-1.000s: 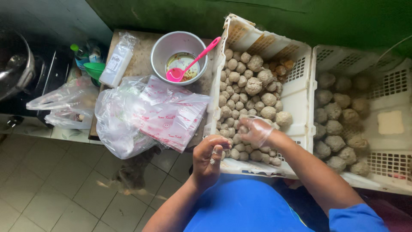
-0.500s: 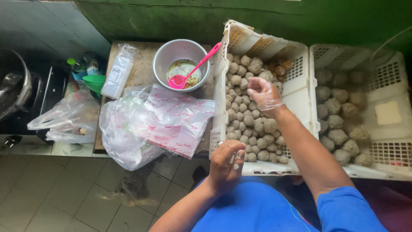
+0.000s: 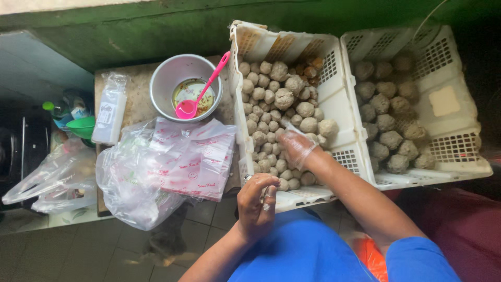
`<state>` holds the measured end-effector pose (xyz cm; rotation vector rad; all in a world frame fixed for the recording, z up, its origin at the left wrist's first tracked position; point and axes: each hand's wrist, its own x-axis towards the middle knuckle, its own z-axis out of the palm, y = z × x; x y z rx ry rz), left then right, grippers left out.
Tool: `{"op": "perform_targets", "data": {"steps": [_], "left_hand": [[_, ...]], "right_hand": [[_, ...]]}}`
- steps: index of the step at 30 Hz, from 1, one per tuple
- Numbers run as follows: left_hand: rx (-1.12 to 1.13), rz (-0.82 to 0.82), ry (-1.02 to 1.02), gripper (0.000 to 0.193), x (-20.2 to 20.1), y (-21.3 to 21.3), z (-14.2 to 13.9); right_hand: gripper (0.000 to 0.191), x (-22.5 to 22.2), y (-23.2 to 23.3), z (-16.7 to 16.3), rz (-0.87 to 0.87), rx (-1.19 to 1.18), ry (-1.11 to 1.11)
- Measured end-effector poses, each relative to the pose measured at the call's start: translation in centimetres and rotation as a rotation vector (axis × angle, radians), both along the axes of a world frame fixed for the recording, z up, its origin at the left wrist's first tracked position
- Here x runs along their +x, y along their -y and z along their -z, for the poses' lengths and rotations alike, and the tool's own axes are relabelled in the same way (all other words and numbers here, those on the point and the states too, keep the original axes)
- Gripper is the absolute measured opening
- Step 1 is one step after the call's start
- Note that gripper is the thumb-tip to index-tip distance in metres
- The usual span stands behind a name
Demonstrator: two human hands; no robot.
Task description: The person stands at a counter and sorts round meatballs between two plastic crates, picking individual balls from one crate and placing them into the other while wearing a plastic glove on one hand. A metal bowl with a pink ladle and plastic bags sit on the counter beside the crates.
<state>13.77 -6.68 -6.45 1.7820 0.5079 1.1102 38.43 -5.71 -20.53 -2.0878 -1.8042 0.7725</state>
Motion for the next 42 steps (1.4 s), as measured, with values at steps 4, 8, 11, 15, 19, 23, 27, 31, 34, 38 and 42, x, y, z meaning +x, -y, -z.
{"op": "perform_targets", "data": {"steps": [4,8,11,15,19,23,27,31,34,38,42], "left_hand": [[-0.067,-0.024,0.026,0.012,0.4,0.7,0.1],[-0.107,-0.074,0.014,0.012,0.6,1.2,0.1],[-0.084,-0.113,-0.032,0.013,0.9,1.6,0.1],[-0.096,-0.134,-0.046,0.015,1.8,2.1,0.6],[-0.242,-0.132,0.031,0.015,2.7,2.8,1.8],[-0.31,-0.154,0.079,0.018,3.4,3.5,3.1],[-0.436,-0.156,0.301,0.023,4.5,3.8,4.2],[-0.409,-0.155,0.343,0.024,5.7,3.9,4.7],[-0.415,-0.176,0.346,0.023,6.3,4.1,4.8],[-0.425,-0.217,0.373,0.022,6.8,4.3,5.1],[-0.425,-0.254,0.366,0.021,7.0,4.6,4.8]], "right_hand": [[0.056,-1.2,1.8,-3.4,-0.065,-0.014,-0.025],[0.06,-2.3,3.2,-6.0,0.041,-0.101,-0.504],[0.05,-0.5,5.3,-7.2,0.112,-0.15,-0.433],[0.041,4.4,11.4,-8.2,0.066,0.186,-0.122],[0.028,8.0,16.8,-7.9,0.264,0.458,0.012],[0.021,10.0,18.1,-7.1,0.395,0.552,-0.116],[0.024,11.3,18.2,-6.7,0.293,0.623,-0.072],[0.025,12.5,18.9,-6.8,0.267,0.637,-0.163],[0.026,13.5,19.3,-6.9,0.238,0.662,-0.201],[0.024,14.2,19.3,-7.0,0.235,0.657,-0.248],[0.024,14.1,19.4,-7.1,0.193,0.666,-0.277]]}}
